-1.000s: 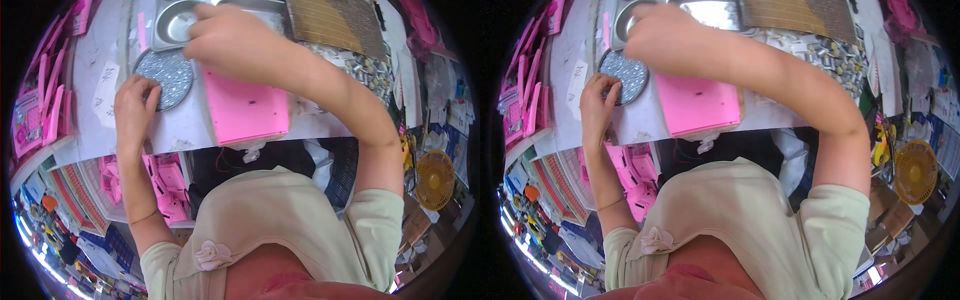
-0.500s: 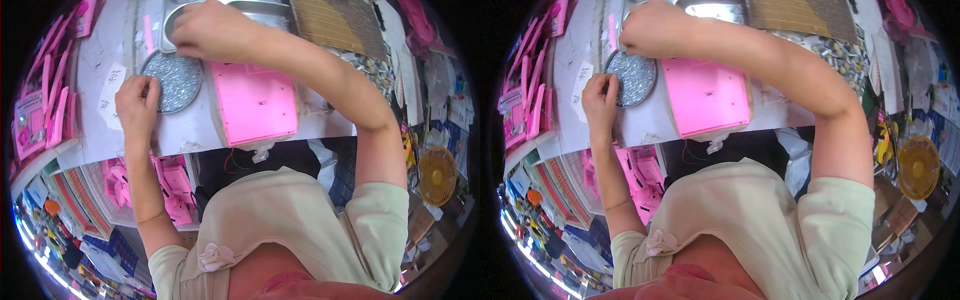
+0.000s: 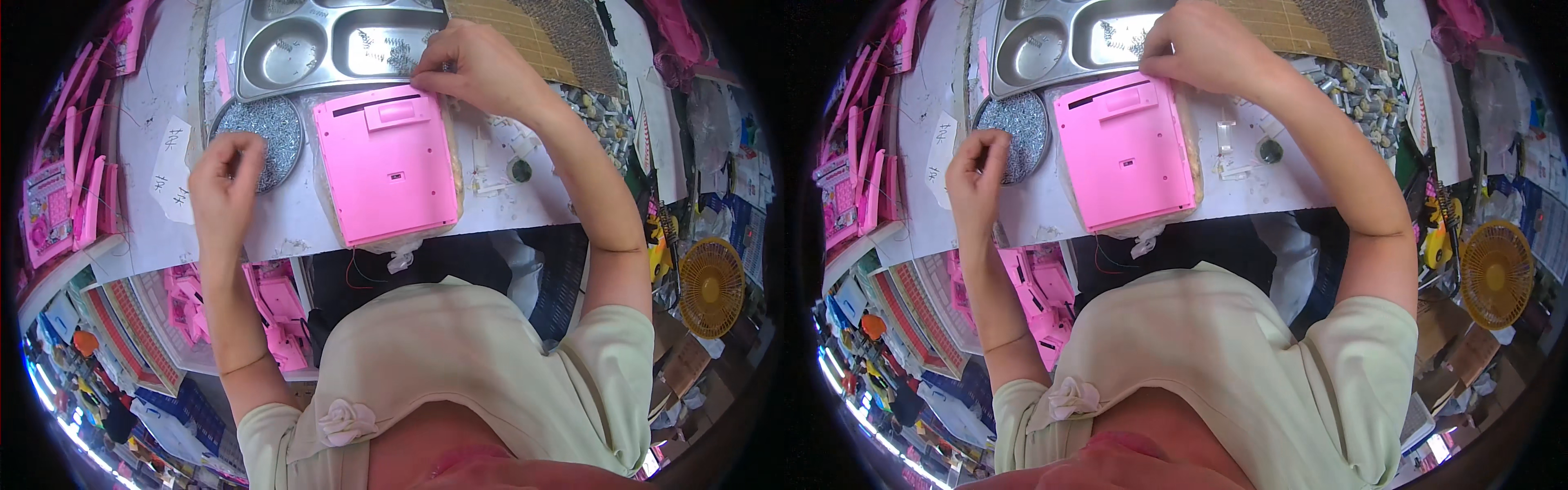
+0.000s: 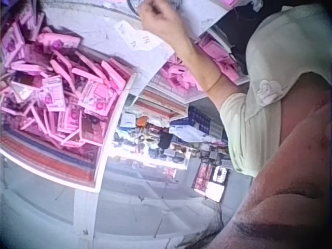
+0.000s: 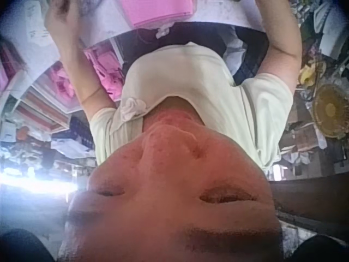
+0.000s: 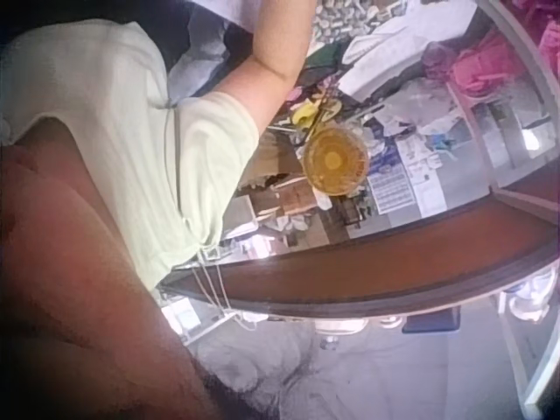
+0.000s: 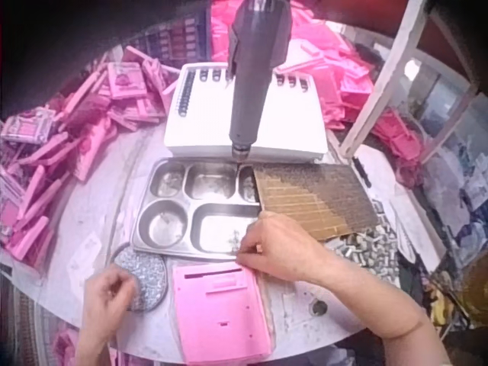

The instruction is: Assembling electronic components and soldering wires inside a pink plastic toy casing.

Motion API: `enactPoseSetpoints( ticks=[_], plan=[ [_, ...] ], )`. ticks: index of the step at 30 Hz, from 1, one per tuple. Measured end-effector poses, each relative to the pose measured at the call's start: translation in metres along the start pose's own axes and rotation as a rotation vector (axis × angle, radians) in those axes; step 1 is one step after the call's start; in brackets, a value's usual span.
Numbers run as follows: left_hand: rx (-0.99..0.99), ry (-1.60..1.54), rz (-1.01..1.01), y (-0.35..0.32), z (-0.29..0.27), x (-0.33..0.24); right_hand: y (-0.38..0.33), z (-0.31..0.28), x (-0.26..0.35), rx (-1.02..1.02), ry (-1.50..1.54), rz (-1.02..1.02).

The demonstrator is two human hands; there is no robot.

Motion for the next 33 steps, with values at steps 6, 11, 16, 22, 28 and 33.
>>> enactPoseSetpoints(
  ticks=[6, 11, 16, 22, 28, 33],
  plan=[
    [0.172, -0.148, 0.203, -0.013, 0.042, -0.063, 0.008, -0.003, 0.000, 0.054, -0.043, -0.078],
    [0.247, -0.102, 0.381, -0.016, 0.080, -0.083, 0.029, -0.004, 0.016, 0.414, -0.131, 0.100],
    [0.278, 0.055, 0.594, -0.027, 0.107, -0.101, 0.025, -0.025, 0.017, 0.386, 0.047, 0.120],
    [0.231, 0.203, 0.733, -0.041, 0.116, -0.100, -0.025, -0.035, 0.008, 0.088, 0.083, 0.117],
    [0.199, 0.377, 0.851, -0.054, 0.118, -0.101, -0.058, -0.039, 0.007, -0.057, 0.064, 0.032],
    [0.219, 0.385, 0.876, -0.055, 0.119, -0.102, -0.065, -0.061, 0.031, -0.097, 0.010, 0.018]
  ],
)
Point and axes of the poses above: each hand's wrist, its own y-axis towards the middle knuckle, its own z-axis out of the palm, x = y × z, the point moved 5 cm from there along y, towards the middle knuckle, and after that the axes turned 2 degrees about z, right-handed, at the moved point
